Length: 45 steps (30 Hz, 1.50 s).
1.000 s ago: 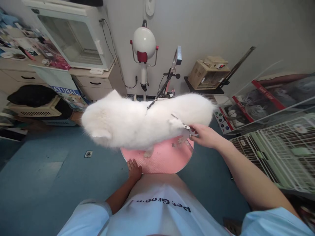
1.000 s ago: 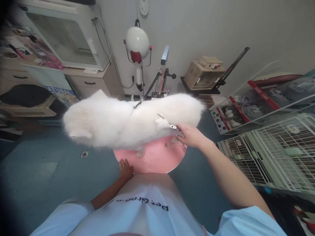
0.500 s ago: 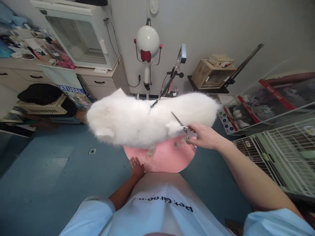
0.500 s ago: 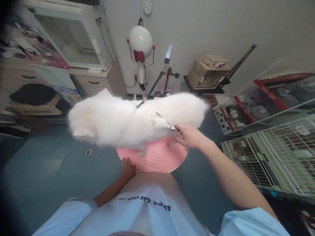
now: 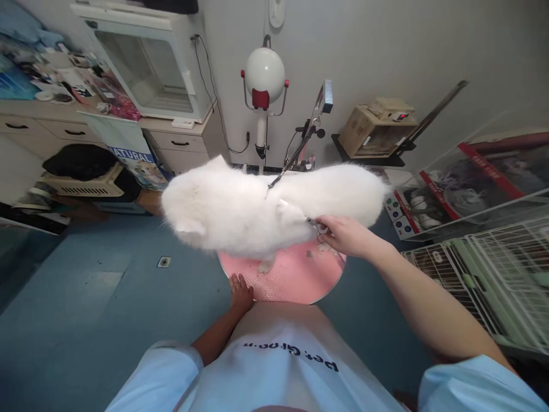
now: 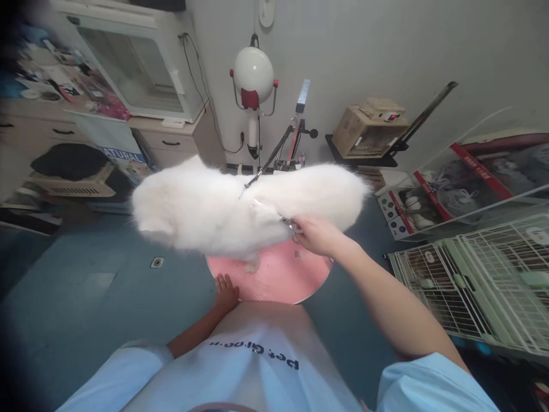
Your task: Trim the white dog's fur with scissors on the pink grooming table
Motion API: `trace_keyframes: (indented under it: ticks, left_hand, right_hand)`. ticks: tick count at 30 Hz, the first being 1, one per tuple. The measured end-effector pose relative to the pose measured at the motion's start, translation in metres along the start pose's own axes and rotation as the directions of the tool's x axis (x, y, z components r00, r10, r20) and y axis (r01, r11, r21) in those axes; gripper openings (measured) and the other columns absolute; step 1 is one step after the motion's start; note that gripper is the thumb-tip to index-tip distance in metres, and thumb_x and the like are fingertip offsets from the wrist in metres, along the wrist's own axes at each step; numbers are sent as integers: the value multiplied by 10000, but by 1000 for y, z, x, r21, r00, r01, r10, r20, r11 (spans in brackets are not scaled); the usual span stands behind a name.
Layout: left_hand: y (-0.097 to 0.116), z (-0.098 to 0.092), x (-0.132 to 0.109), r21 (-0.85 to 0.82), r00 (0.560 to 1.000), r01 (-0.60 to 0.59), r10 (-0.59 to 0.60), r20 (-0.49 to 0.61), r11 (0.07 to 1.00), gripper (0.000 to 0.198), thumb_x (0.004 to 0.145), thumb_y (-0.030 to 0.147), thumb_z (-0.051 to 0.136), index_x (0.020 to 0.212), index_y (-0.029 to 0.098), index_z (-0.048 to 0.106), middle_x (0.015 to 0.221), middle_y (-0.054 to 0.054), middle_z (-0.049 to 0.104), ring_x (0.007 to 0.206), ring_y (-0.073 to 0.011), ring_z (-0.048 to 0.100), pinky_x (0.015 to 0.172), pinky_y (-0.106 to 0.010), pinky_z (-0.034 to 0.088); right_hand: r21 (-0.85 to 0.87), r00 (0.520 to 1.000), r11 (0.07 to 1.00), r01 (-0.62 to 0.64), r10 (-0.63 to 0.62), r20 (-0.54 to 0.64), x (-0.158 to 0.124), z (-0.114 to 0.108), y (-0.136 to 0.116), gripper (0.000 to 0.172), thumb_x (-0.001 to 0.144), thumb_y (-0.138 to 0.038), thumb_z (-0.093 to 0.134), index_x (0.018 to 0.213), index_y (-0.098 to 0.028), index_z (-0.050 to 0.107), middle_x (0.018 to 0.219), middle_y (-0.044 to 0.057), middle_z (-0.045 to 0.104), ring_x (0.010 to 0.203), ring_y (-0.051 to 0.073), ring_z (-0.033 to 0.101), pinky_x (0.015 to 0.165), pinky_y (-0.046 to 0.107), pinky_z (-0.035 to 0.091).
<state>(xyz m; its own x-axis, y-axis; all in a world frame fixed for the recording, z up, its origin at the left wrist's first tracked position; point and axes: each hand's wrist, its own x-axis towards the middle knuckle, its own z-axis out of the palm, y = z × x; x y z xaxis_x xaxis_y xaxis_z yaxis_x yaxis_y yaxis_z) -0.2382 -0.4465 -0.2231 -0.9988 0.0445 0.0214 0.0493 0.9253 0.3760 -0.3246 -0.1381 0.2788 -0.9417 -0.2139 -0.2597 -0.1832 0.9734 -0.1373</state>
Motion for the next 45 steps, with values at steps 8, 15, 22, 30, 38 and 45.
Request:
trace_keyframes:
  ticks: [8, 15, 22, 30, 38, 45]
  left_hand:
    - [3, -3, 0, -1, 1000, 16, -16, 0, 1000, 682, 945, 289, 513, 1481, -129, 453, 1581, -394, 305, 1556, -502, 159, 1251, -628, 259]
    - [5, -5, 0, -15, 1000, 21, -21, 8, 1000, 683, 951, 298, 474, 1489, -122, 448, 1589, -380, 310, 1566, -486, 146, 1254, -621, 267]
    - [6, -2, 1, -46, 999, 33, -33, 9, 998, 678, 947, 290, 454, 1496, -108, 448, 1598, -375, 300, 1573, -474, 135, 1249, -654, 255]
    - [8, -3, 1, -53, 999, 43, -42, 30, 998, 677, 956, 279, 457, 1506, -115, 432, 1612, -365, 282, 1574, -480, 119, 1264, -624, 246]
    - [6, -1, 2, -35, 999, 43, -42, 24, 998, 686, 934, 283, 493, 1502, -98, 453, 1605, -362, 303, 1559, -492, 174, 1250, -627, 282]
    - [4, 3, 2, -29, 999, 32, -32, 0, 999, 677, 926, 278, 491, 1484, -105, 473, 1590, -370, 326, 1560, -487, 178, 1252, -629, 271]
  right_hand:
    - [-47, 1000, 999, -19, 18, -11, 4, -5, -10, 477, 838, -352, 657, 1276, -176, 588, 1221, 142, 681, 1066, 308, 658, 850, 357, 477]
    - [-9, 999, 1000, 7, -6, 53, 14, -23, -11, 308, 821, -156, 547, 1099, -217, 665, 997, 73, 730, 922, 248, 670, 773, 322, 456]
    - [4, 997, 999, 46, -47, 54, 26, -31, -5, 356, 774, -302, 677, 1120, -221, 657, 1039, 81, 721, 925, 258, 665, 756, 322, 474]
    - [33, 997, 999, 35, -37, 62, 38, -40, -2, 453, 749, -326, 712, 1187, -221, 663, 1062, 86, 727, 925, 268, 669, 756, 335, 487]
    - [-29, 998, 999, 18, -16, 68, 45, -46, 1, 379, 757, -281, 684, 1134, -241, 698, 1015, 65, 746, 888, 246, 673, 723, 317, 476]
    - [-70, 997, 997, 33, -28, 75, 53, -52, 4, 293, 738, -265, 675, 1025, -241, 726, 928, 50, 743, 823, 227, 660, 663, 306, 450]
